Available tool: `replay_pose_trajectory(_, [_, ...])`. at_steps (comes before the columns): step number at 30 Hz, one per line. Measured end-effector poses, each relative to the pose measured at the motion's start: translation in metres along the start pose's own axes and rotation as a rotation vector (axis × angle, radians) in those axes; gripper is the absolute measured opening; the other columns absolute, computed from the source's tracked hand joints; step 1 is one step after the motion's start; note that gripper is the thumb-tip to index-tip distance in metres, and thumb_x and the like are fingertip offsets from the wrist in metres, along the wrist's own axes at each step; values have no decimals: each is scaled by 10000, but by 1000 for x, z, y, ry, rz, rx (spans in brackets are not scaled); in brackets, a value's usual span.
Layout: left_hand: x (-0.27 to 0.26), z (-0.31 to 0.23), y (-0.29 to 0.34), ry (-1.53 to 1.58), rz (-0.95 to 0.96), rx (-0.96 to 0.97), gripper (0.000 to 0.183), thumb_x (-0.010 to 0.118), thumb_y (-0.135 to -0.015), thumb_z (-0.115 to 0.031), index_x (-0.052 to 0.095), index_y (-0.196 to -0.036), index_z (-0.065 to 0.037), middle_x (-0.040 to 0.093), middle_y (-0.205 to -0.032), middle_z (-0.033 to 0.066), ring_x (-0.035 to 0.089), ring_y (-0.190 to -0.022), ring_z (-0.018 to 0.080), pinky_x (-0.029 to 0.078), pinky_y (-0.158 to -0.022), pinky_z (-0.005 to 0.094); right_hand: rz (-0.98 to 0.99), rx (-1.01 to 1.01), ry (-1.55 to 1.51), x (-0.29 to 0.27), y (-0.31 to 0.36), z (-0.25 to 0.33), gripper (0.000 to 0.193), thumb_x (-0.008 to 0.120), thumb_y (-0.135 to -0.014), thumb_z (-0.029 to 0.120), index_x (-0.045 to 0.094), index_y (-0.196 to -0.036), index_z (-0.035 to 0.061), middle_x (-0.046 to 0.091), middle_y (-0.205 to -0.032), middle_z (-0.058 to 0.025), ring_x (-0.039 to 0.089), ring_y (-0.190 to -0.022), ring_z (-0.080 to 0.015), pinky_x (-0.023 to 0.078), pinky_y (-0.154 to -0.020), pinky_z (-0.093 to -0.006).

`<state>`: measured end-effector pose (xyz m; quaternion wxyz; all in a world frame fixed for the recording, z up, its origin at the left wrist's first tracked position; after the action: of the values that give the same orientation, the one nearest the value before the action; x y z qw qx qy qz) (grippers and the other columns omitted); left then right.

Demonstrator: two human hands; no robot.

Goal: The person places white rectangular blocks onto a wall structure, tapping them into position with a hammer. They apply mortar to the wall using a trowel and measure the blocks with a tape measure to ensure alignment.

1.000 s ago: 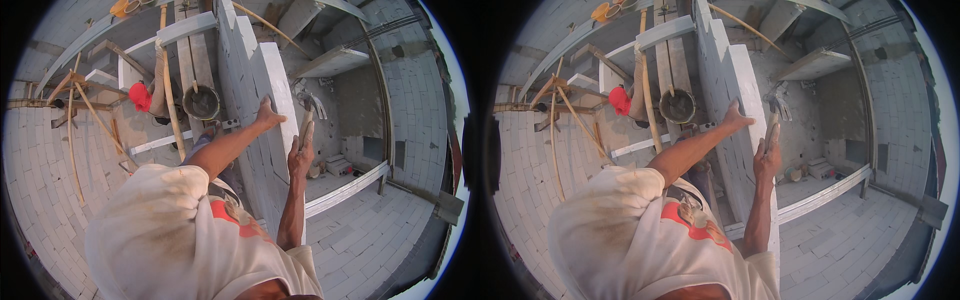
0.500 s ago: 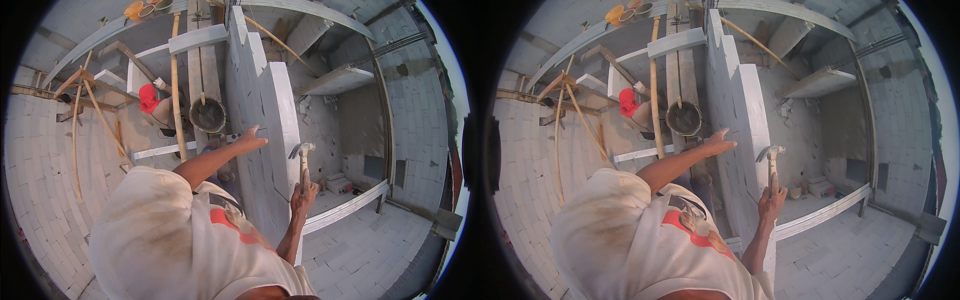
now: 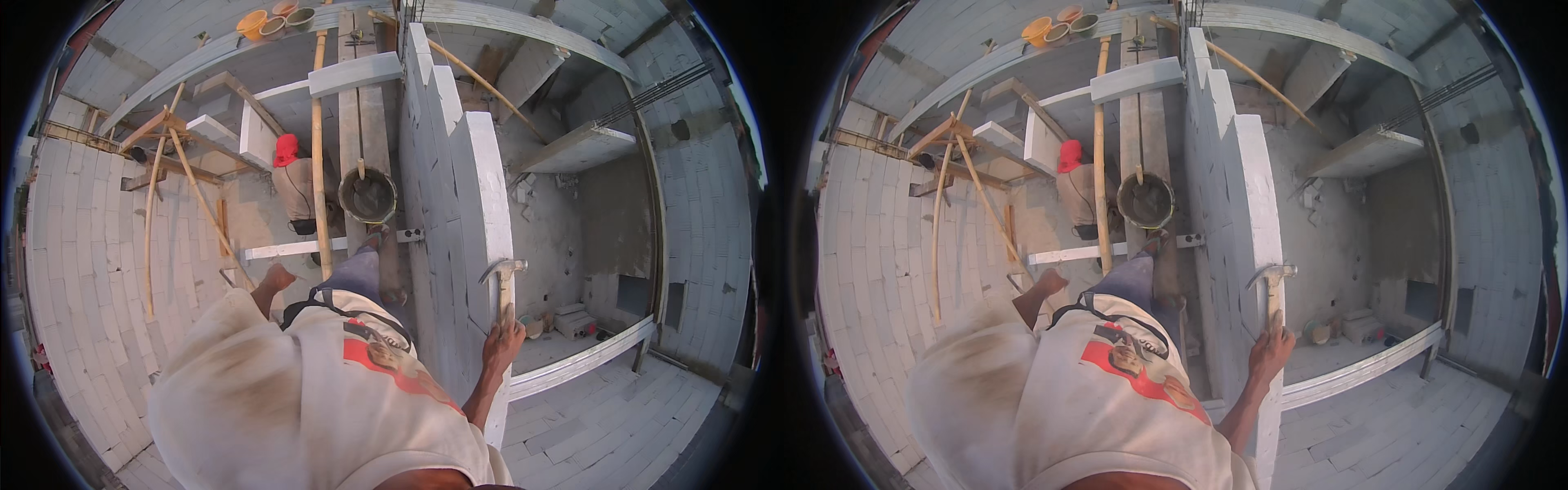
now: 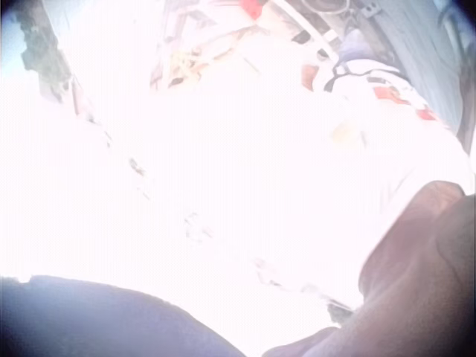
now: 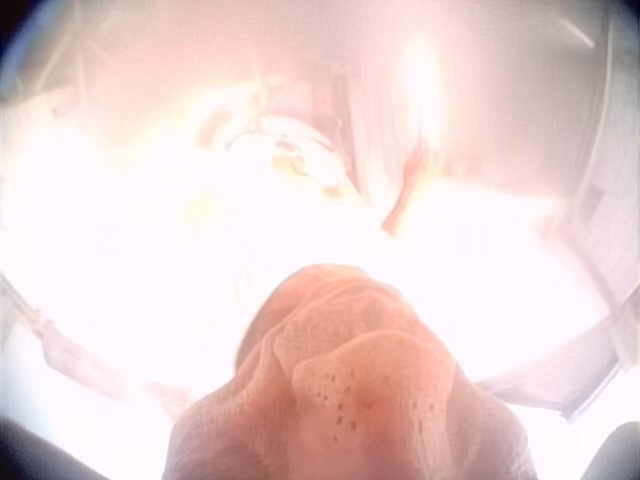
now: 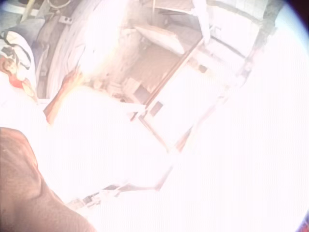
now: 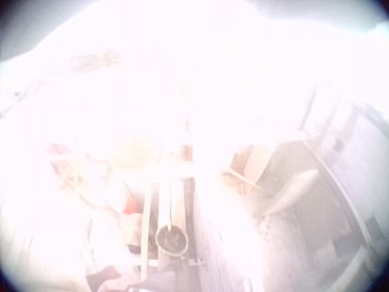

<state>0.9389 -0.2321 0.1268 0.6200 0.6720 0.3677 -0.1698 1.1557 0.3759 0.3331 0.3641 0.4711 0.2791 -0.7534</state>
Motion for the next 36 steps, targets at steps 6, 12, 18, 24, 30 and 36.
replay_pose_trajectory(6, [16,4,-25,328,89,-25,492,791,-790,-334,739,-1032,92,710,-1013,364,725,-1028,414,567,-869,483,-16,8,66,6,-10,4,720,789,-793,3,579,-1476,90,584,-1165,-217,577,-1108,-413,471,-986,-501])
replay_pose_trajectory(12, [-43,-91,-86,277,111,172,484,774,-816,-327,725,-1055,91,724,-1037,334,714,-1024,445,543,-875,495,-31,51,126,10,-47,25,908,871,-748,116,458,-1556,79,544,-1321,-248,521,-1235,-440,437,-1056,-523])
replay_pose_trajectory(18, [-107,-158,-136,68,-2,502,327,699,-889,-279,762,-1018,15,724,-1043,259,710,-1012,418,557,-875,479,101,239,216,38,-78,28,1308,997,-608,291,233,-1650,86,451,-1516,-259,428,-1410,-445,386,-1158,-534])
replay_pose_trajectory(24, [-144,-179,-128,-226,-102,753,185,635,-913,-212,762,-912,-78,665,-949,162,700,-980,356,564,-846,474,272,467,265,56,-78,21,1336,1009,-567,334,250,-1646,125,445,-1540,-218,425,-1428,-425,391,-1163,-562])
replay_pose_trajectory(30, [-115,-108,-122,146,56,250,383,732,-836,-335,751,-968,23,747,-984,270,709,-984,439,542,-895,508,262,474,283,58,-76,22,1254,996,-584,304,305,-1618,141,472,-1520,-167,452,-1403,-427,419,-1132,-574])
replay_pose_trajectory(36, [-92,-83,-92,323,357,262,402,747,-866,-367,778,-993,13,751,-938,250,722,-892,358,547,-806,434,263,522,244,48,-82,32,1213,986,-591,245,327,-1607,180,501,-1497,-173,475,-1386,-423,414,-1131,-585])
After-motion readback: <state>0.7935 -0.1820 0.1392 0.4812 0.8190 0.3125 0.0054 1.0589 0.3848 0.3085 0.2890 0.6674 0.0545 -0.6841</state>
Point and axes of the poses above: each hand's wrist, its own y-axis away from the middle knuckle, its own x-axis out of the palm, z = x × y, the point moved 3 cm from there along -y, towards the middle knuckle
